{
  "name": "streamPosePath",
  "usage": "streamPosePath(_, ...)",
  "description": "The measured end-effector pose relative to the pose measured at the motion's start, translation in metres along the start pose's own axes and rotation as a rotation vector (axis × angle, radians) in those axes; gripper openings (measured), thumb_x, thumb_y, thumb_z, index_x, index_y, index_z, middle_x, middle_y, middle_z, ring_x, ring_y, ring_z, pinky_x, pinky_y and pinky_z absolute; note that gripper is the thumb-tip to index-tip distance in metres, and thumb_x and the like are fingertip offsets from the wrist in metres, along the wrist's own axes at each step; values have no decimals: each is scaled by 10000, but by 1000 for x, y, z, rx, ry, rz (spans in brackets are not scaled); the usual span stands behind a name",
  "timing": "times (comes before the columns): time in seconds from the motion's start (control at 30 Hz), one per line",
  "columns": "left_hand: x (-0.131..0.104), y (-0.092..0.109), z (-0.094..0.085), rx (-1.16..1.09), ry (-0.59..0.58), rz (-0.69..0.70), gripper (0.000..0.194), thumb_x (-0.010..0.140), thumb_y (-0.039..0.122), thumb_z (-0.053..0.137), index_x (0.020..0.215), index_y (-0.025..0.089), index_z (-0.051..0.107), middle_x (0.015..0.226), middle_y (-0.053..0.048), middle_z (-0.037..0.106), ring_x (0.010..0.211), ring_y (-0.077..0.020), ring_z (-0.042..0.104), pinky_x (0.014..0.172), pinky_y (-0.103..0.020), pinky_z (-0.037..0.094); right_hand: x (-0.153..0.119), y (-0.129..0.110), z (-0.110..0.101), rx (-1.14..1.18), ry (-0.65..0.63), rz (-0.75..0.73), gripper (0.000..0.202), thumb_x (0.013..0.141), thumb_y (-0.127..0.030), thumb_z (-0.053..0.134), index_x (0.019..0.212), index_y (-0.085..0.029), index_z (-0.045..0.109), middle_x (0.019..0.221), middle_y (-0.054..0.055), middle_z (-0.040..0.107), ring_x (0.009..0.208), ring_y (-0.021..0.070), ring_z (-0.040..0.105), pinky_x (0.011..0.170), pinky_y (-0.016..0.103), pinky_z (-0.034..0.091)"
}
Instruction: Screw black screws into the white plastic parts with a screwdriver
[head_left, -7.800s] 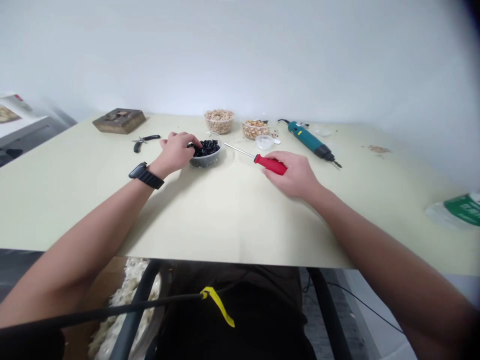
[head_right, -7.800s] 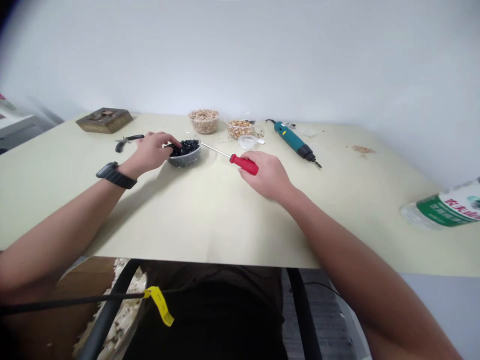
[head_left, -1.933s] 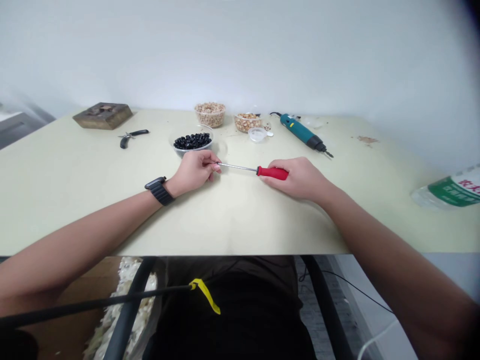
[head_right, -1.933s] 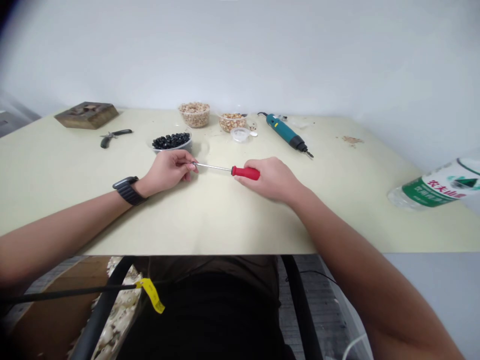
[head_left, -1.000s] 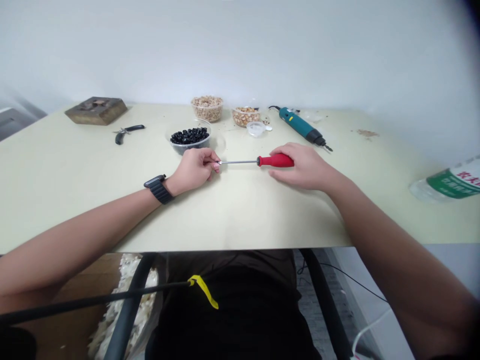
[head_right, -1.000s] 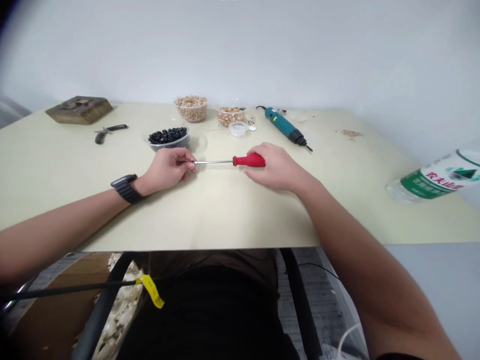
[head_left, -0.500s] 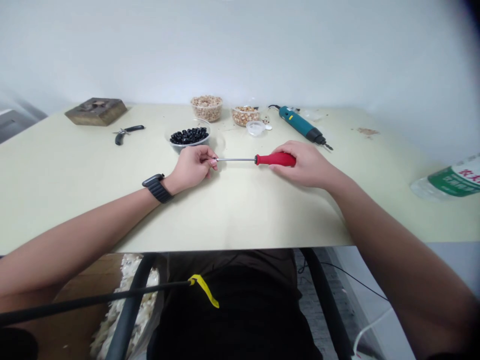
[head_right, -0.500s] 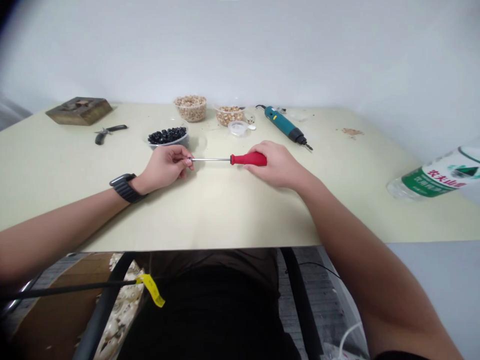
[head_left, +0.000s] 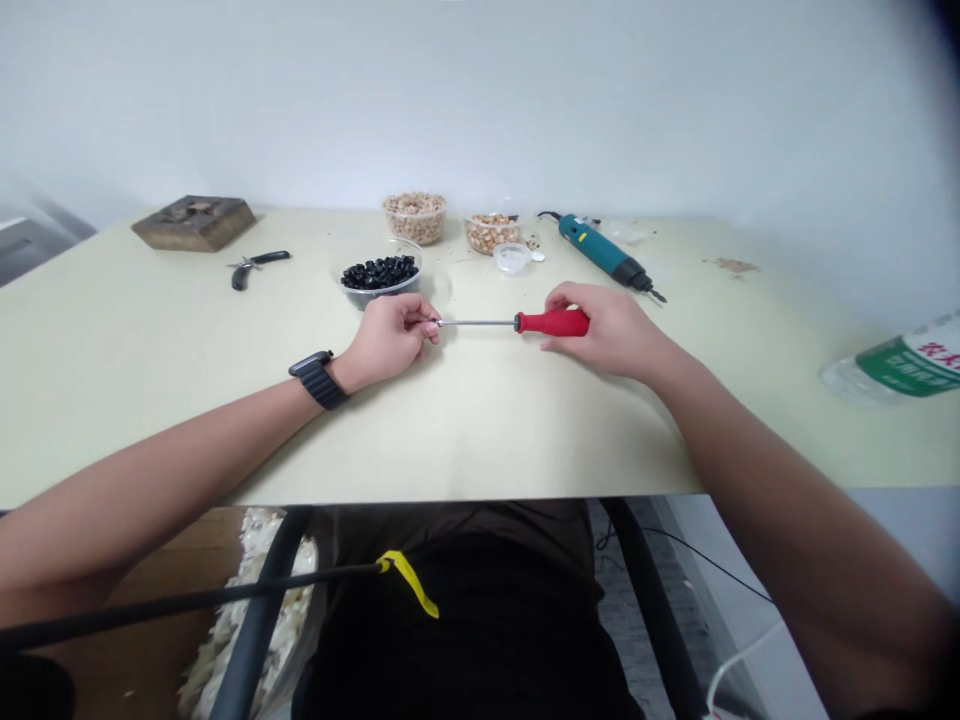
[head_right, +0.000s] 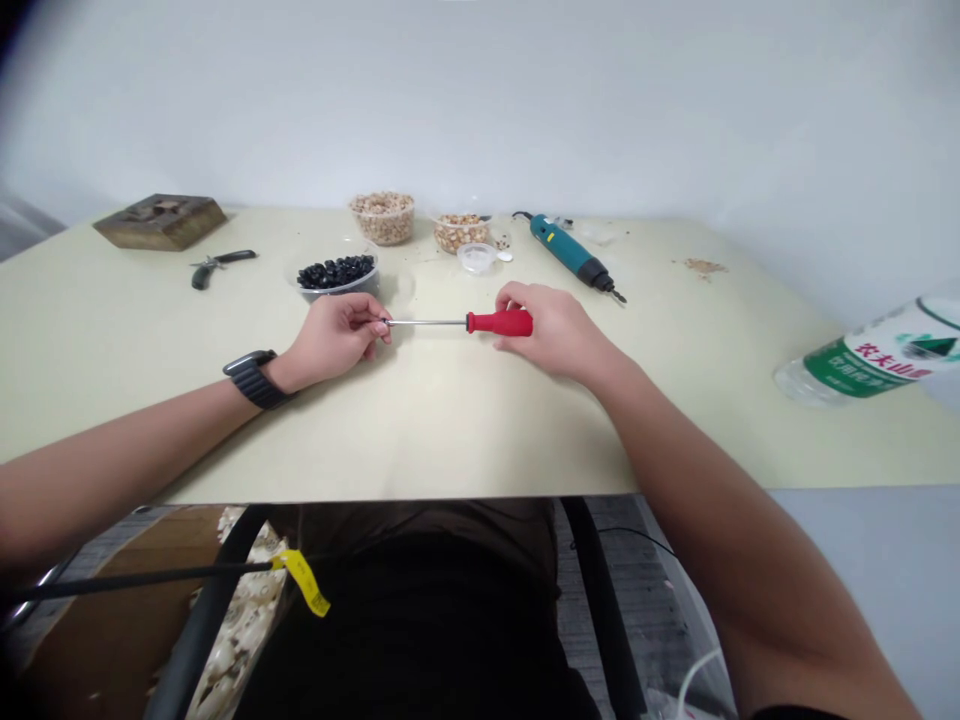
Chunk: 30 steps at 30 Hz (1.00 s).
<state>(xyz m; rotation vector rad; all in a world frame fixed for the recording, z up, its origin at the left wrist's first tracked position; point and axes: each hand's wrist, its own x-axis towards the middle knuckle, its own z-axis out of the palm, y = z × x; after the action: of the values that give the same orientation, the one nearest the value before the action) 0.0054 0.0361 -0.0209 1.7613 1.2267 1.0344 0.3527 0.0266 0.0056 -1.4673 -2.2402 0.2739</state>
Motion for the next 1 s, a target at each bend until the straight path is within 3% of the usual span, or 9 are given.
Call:
streamPosePath(0.13, 1, -2, 0, 21, -4, 9, 51, 809, 176, 733, 852, 198, 716, 783, -53, 837, 527, -145, 652, 529, -263, 478, 0, -1, -1, -7, -51, 81, 545, 849, -489, 1002, 1304, -267, 802, 1085, 97, 835, 946, 333, 735, 851, 446, 532)
streamPosePath(0.27, 1, -4, -2, 15, 12, 18, 67, 791, 176, 730, 846, 205, 705, 788, -54, 837, 532, -144, 644, 537, -267, 485, 2, 0, -4, -16, -81, -52, 332, 998, -489, 819, 1207, -233, 842, 1218, 158, 825, 1101, 378, 748, 969, 499, 554)
streamPosePath(0.33, 1, -4, -2, 21, 5, 24, 65, 792, 187, 734, 848, 206, 706, 796, -56, 843, 529, -144, 644, 538, -268, 488, 1, 1, -4, -23, -60, -61, 290, 969, -453, 848, 1171, -245, 830, 1192, 143, 823, 1077, 368, 747, 951, 486, 550)
streamPosePath(0.47, 1, -5, -1, 34, -9, 36, 63, 800, 197, 732, 861, 203, 718, 799, -54, 846, 537, -148, 655, 539, -267, 487, -1, -2, -2, -51, -30, 80, 456, 867, -430, 990, 1244, -287, 775, 1048, 73, 829, 923, 324, 737, 833, 425, 509)
streamPosePath(0.53, 1, -4, 0, 25, -4, 24, 60, 803, 185, 728, 858, 203, 711, 792, -52, 839, 537, -148, 653, 537, -267, 482, -2, -5, -3, -48, -22, 103, 473, 864, -455, 987, 1250, -276, 781, 1066, 86, 837, 940, 337, 743, 841, 436, 521)
streamPosePath(0.7, 3, -2, -2, -1, 17, -20, 58, 824, 157, 727, 851, 201, 701, 772, -45, 819, 516, -140, 641, 526, -267, 469, 1, -3, -7, 9, -53, -60, 372, 1023, -493, 758, 1253, -220, 861, 1290, 186, 797, 1140, 399, 748, 995, 529, 566)
streamPosePath(0.8, 2, -3, -2, -4, 9, -8, 72, 824, 159, 745, 857, 203, 699, 784, -45, 825, 525, -142, 644, 532, -267, 477, 1, 0, -6, 2, -30, -65, 326, 951, -456, 836, 1192, -236, 840, 1228, 164, 797, 1089, 381, 743, 957, 508, 559)
streamPosePath(0.93, 1, -5, -2, 12, 5, 11, 71, 839, 171, 755, 880, 203, 707, 810, -52, 836, 530, -143, 646, 550, -275, 498, -3, -5, -1, -29, -72, 47, 392, 906, -435, 942, 1219, -288, 755, 967, 57, 781, 848, 302, 694, 800, 424, 490)
streamPosePath(1.0, 2, -5, -3, 15, 6, 10, 65, 844, 174, 753, 875, 203, 704, 812, -56, 838, 527, -144, 644, 549, -279, 504, -3, -8, 0, -34, -49, 68, 419, 902, -443, 953, 1235, -283, 755, 975, 59, 789, 849, 301, 695, 798, 421, 489)
